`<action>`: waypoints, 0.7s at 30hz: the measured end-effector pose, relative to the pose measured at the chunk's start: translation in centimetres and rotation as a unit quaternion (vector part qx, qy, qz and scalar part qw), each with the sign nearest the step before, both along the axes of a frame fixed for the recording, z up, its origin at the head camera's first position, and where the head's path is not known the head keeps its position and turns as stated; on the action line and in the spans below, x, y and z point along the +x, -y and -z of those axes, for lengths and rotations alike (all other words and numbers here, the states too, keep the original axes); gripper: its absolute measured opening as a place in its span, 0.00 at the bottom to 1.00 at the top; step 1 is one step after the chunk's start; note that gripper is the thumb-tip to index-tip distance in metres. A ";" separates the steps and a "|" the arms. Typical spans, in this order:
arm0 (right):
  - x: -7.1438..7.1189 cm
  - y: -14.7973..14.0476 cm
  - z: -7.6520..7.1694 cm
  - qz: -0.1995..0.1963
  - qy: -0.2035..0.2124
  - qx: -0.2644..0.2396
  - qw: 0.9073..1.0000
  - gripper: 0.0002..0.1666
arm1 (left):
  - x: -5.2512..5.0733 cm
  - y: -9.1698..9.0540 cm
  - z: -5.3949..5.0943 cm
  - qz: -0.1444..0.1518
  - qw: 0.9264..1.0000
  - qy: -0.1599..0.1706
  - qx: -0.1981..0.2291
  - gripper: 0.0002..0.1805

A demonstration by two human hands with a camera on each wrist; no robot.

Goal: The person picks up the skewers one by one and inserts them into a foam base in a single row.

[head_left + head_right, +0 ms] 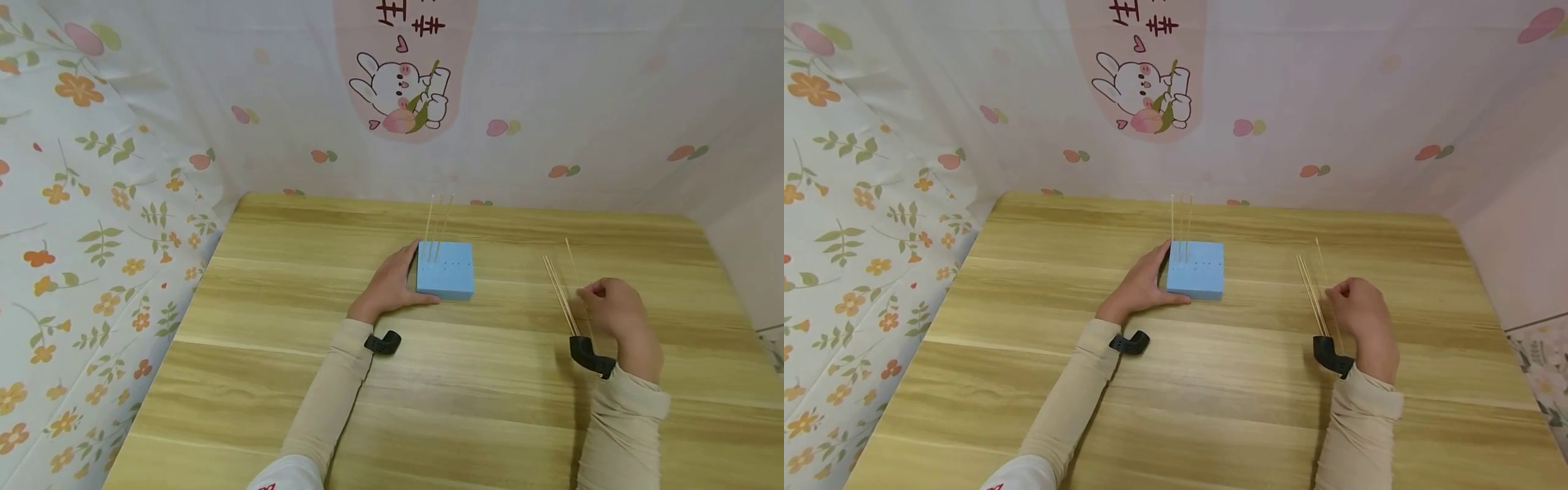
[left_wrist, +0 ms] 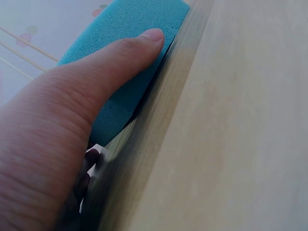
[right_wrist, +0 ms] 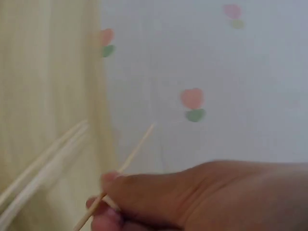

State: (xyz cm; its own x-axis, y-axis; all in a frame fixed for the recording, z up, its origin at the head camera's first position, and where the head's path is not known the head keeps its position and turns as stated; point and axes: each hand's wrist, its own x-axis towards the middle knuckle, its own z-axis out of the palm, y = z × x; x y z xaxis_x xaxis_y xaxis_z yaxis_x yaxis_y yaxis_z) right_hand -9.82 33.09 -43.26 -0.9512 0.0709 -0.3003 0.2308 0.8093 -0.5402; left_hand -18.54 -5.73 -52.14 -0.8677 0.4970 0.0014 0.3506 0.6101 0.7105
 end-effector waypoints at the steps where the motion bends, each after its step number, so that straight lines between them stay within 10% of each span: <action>1: 0.1 0.2 -0.2 0.002 -0.017 -0.006 1.000 0.23 | 0.0 0.0 0.0 0.000 1.000 -0.003 0.000 0.72; 9: -1.0 4.5 -1.5 0.009 -0.205 -0.089 0.975 0.18 | 0.0 0.0 0.1 0.002 1.000 -0.005 -0.001 0.72; 21: -5.0 13.1 -2.1 0.021 -0.426 -0.254 0.868 0.09 | -0.1 -0.1 -0.3 0.004 1.000 -0.008 0.007 0.72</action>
State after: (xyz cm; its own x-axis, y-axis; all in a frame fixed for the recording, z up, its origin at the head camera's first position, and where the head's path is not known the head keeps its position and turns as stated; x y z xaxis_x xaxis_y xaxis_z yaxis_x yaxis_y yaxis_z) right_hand -14.86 20.03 -41.14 -0.8431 0.1759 0.5082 -0.4034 0.4180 -0.8140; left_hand -18.60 -5.62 -51.84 -0.8631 0.5046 0.0224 0.3674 0.5967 0.7134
